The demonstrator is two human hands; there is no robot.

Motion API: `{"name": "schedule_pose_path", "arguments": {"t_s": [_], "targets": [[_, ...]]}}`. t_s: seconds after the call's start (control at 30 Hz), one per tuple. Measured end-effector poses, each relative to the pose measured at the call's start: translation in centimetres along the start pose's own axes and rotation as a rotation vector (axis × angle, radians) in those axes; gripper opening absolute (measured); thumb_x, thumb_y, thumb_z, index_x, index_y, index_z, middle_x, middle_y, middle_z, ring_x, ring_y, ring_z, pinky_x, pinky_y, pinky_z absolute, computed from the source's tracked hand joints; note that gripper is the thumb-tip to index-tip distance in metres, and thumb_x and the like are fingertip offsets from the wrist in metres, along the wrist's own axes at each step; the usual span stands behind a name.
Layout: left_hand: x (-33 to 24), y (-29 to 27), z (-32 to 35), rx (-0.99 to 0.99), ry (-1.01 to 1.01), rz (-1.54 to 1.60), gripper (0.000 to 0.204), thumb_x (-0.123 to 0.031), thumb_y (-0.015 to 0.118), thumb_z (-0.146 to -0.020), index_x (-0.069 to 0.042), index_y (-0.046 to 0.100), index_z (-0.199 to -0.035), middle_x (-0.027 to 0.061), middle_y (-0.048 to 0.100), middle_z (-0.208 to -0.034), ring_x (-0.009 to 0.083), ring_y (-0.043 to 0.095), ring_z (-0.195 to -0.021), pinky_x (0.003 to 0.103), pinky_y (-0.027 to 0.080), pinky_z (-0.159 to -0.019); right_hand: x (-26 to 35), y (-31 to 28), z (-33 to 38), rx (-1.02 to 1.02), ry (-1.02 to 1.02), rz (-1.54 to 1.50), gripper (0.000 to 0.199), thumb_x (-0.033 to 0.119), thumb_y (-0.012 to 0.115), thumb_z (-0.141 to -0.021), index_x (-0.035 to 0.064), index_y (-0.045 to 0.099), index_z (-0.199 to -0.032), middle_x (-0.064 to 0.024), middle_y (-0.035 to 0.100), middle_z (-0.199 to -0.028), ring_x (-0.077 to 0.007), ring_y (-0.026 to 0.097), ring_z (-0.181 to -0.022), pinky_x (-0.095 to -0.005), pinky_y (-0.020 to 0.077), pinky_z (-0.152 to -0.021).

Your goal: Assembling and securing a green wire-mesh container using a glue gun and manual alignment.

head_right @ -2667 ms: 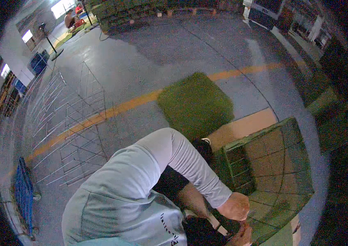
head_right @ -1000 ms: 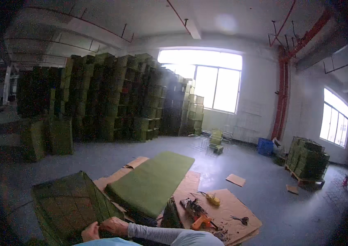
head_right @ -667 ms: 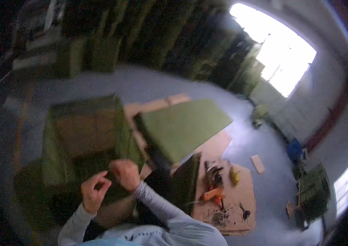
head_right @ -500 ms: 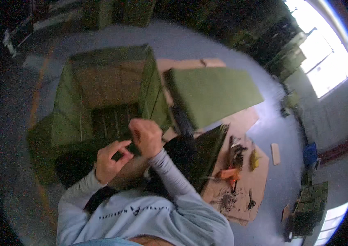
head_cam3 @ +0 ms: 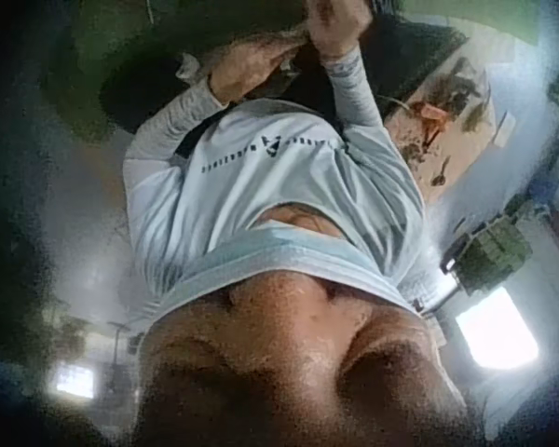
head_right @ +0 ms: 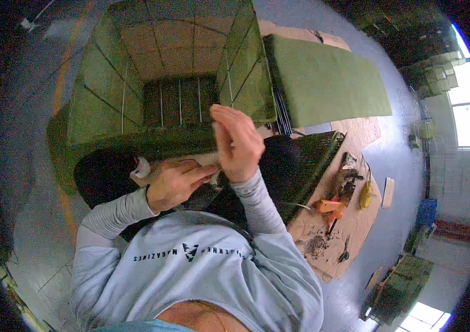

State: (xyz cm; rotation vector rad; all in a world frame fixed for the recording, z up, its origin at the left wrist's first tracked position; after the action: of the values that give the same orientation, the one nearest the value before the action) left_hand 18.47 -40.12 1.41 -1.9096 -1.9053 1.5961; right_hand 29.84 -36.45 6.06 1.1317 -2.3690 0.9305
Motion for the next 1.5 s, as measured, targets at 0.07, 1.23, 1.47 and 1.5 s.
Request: {"name": "schedule_pose_path", "arguments": {"t_s": [0.07, 1.23, 1.47, 1.5], "targets": [[0.5, 1.6, 0.5, 0.085, -0.020, 0.126, 0.031, -0.012, 0.063, -0.081, -0.006, 0.058, -0.111, 0.0131, 0.061, -0.083, 0.0288, 0.062, -0.071, 0.037, 0.051, -0.063, -1.0, -2.1, 0.9, -0.083, 0.083, -0.019, 0.017, -0.009, 0.056, -0.077, -0.0041, 0.064, -0.092, -0.0154, 0.067, -0.093, -0.0285, 0.066, -0.090, -0.0348, 0.0502, -0.082], [2.2, -8.4, 0.1, -0.129, 0.019, -0.705, 0.039, -0.017, 0.067, -0.076, -0.002, 0.059, -0.110, 0.0118, 0.064, -0.098, 0.0259, 0.062, -0.093, 0.036, 0.050, -0.083, 1.0, 1.7, -1.8, 0.565, -0.265, 0.116, 0.024, 0.004, 0.067, -0.075, 0.0007, 0.062, -0.098, -0.0155, 0.065, -0.096, -0.0314, 0.064, -0.090, -0.0365, 0.0522, -0.079], [5.1, -7.2, -1.6, 0.116, -0.193, -0.543, 0.018, -0.023, 0.062, -0.083, -0.006, 0.055, -0.081, 0.0070, 0.055, -0.064, 0.0251, 0.061, -0.063, 0.035, 0.048, -0.054, -0.9, 4.6, -1.4, 0.739, -0.115, 0.208, 0.013, 0.009, 0.063, -0.080, 0.0053, 0.061, -0.091, -0.0122, 0.066, -0.086, -0.0285, 0.064, -0.076, -0.0373, 0.0507, -0.064], [5.1, -7.4, -2.0, 0.087, -0.191, -0.500, 0.027, -0.030, 0.059, -0.086, -0.005, 0.057, -0.074, 0.0105, 0.057, -0.059, 0.0291, 0.061, -0.058, 0.038, 0.048, -0.051, -0.9, 4.5, -1.7, 0.690, -0.127, 0.170, 0.012, 0.018, 0.061, -0.084, 0.0070, 0.063, -0.089, -0.0128, 0.065, -0.078, -0.0293, 0.063, -0.070, -0.0377, 0.0481, -0.058]]}}
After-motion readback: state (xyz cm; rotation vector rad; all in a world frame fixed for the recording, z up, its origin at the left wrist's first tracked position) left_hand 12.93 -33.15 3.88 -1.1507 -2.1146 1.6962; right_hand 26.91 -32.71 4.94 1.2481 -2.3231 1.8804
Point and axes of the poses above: each hand's wrist, its own z-axis away from the middle knuckle, its own y-axis out of the palm, x = y × z, the point moved 9 cm from there along -z, towards the middle knuckle
